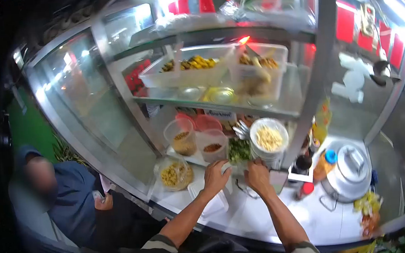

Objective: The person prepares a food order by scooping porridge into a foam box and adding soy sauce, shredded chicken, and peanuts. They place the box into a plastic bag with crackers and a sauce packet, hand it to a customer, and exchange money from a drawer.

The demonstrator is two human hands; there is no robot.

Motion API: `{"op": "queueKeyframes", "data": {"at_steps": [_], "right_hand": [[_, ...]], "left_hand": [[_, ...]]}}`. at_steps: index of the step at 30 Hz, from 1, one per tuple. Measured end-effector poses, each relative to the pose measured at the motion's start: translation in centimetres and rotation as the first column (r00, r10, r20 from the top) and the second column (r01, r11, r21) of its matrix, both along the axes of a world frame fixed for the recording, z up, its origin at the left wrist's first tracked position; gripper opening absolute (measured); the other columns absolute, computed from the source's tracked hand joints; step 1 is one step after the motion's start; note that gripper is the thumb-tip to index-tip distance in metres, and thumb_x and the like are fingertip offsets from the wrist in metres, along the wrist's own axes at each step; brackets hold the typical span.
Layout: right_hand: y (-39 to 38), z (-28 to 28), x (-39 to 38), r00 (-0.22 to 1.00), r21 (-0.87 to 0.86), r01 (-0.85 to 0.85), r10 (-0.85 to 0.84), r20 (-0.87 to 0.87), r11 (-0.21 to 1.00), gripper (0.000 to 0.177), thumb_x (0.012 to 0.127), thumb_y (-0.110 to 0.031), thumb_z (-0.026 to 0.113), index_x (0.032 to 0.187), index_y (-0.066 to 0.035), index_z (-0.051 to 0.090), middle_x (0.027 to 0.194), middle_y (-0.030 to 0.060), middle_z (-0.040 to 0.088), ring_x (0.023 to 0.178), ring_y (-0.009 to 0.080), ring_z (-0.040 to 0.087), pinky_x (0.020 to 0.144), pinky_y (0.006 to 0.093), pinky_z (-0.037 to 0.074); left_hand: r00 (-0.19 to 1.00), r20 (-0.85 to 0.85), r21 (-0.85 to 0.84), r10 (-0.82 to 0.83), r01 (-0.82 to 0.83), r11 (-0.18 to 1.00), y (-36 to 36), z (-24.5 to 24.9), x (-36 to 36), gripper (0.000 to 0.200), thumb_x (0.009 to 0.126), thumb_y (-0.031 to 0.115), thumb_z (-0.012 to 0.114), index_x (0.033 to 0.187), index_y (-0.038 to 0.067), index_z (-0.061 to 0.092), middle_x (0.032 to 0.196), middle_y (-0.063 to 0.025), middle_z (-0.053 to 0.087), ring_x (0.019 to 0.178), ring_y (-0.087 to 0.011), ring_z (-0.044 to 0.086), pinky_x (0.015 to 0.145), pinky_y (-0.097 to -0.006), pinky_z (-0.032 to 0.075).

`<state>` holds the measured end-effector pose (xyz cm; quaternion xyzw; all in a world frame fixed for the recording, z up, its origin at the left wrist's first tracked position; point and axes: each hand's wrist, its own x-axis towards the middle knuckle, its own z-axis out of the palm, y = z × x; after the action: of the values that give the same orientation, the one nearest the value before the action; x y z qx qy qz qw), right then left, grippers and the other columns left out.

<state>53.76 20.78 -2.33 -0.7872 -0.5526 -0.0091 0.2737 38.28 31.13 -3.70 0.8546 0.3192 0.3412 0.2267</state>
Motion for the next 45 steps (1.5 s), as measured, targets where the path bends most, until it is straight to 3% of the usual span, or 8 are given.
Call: {"op": "queueKeyframes", "data": {"at_steps": [7, 13, 21, 26, 32, 36, 41, 45], "right_hand": [[1.7, 29.7, -1.2, 0.914, 0.639, -0.383, 0.176, 0.364, 0.667, 0.012, 0.085, -0.006, 0.062, 0.096, -0.001, 0.063, 0.085, 0.0164, 0.063, 0.083, 0.0361, 0.062, 0.072, 0.0439, 0.049], [13.8, 43.4, 0.5, 0.767, 0.382, -0.488, 0.177, 0.617, 0.785, 0.030, 0.083, -0.017, 0.068, 0.108, 0.000, 0.064, 0.088, 0.0171, 0.066, 0.086, 0.0318, 0.066, 0.078, 0.0409, 0.052], [20.8, 45.5, 0.5, 0.619, 0.173, -0.480, 0.193, 0.761, 0.860, 0.035, 0.083, -0.035, 0.069, 0.103, -0.007, 0.072, 0.097, 0.0191, 0.070, 0.092, 0.0356, 0.065, 0.085, 0.0428, 0.051], [17.9, 45.5, -0.8, 0.934, 0.447, -0.353, 0.336, 0.120, 0.822, 0.024, 0.086, -0.026, 0.067, 0.100, -0.008, 0.074, 0.092, 0.0105, 0.073, 0.081, 0.0186, 0.068, 0.077, 0.0320, 0.051], [10.7, 46.6, -5.5, 0.525, 0.813, -0.572, 0.711, 0.468, -0.113, 0.015, 0.095, -0.010, 0.057, 0.106, -0.004, 0.066, 0.094, 0.0070, 0.070, 0.090, 0.0165, 0.065, 0.082, 0.0284, 0.050], [7.8, 44.6, -5.6, 0.669, 0.970, -0.219, 0.707, 0.230, -0.109, 0.013, 0.095, -0.012, 0.059, 0.103, -0.004, 0.065, 0.100, 0.0088, 0.069, 0.090, 0.0170, 0.066, 0.076, 0.0322, 0.055], [-1.5, 43.8, -9.3, 0.726, 0.966, -0.064, 0.653, 0.216, -0.249, 0.015, 0.097, -0.016, 0.056, 0.104, -0.004, 0.062, 0.096, 0.0113, 0.068, 0.087, 0.0217, 0.068, 0.075, 0.0347, 0.059], [-0.9, 39.6, -7.8, 0.871, 0.889, -0.251, 0.490, 0.036, 0.382, 0.014, 0.096, -0.015, 0.060, 0.102, -0.004, 0.065, 0.086, -0.0010, 0.064, 0.074, 0.0041, 0.057, 0.063, 0.0194, 0.045]], "left_hand": [[0.829, 0.541, 0.551, -0.138, -0.226, 0.803, 5.5, 24.0, -4.7, 0.031, 0.081, 0.007, 0.068, 0.112, 0.003, 0.063, 0.113, -0.0154, 0.064, 0.105, -0.0328, 0.061, 0.092, -0.0417, 0.045], [0.836, 0.540, 0.625, -0.095, -0.322, 0.711, 15.0, 36.0, -1.7, 0.030, 0.085, 0.005, 0.061, 0.115, 0.002, 0.062, 0.108, -0.0162, 0.067, 0.099, -0.0336, 0.063, 0.090, -0.0424, 0.047], [0.647, 0.661, 0.199, -0.379, 0.337, 0.920, 20.7, 40.6, 0.3, 0.048, 0.079, 0.011, 0.074, 0.125, 0.006, 0.060, 0.110, -0.0120, 0.067, 0.098, -0.0215, 0.065, 0.088, -0.0342, 0.049], [0.801, 0.441, 0.236, -0.405, 0.332, 0.913, 21.7, 39.9, 1.2, 0.070, 0.071, 0.015, 0.078, 0.132, 0.000, 0.047, 0.111, -0.0205, 0.066, 0.099, -0.0321, 0.065, 0.087, -0.0384, 0.051], [0.976, 0.147, 0.258, -0.158, 0.116, 0.959, 21.2, 40.4, 1.6, 0.042, 0.073, 0.029, 0.072, 0.104, 0.002, 0.066, 0.102, -0.0241, 0.066, 0.095, -0.0366, 0.065, 0.082, -0.0433, 0.050], [0.845, 0.349, 0.831, -0.406, -0.079, 0.551, 26.3, 37.5, 4.7, 0.030, 0.077, 0.026, 0.068, 0.100, 0.007, 0.069, 0.084, -0.0168, 0.070, 0.083, -0.0399, 0.065, 0.075, -0.0414, 0.052], [0.868, 0.391, 0.397, -0.308, 0.143, 0.907, 21.4, 39.2, -0.3, 0.023, 0.084, 0.015, 0.063, 0.104, 0.007, 0.071, 0.077, -0.0100, 0.069, 0.072, -0.0151, 0.065, 0.071, -0.0306, 0.051], [0.127, 0.824, 0.181, -0.552, 0.864, 0.469, 8.4, 36.7, -5.7, 0.056, 0.101, 0.044, 0.037, 0.144, 0.008, 0.037, 0.131, -0.0158, 0.054, 0.117, -0.0286, 0.057, 0.099, -0.0445, 0.049]]}}
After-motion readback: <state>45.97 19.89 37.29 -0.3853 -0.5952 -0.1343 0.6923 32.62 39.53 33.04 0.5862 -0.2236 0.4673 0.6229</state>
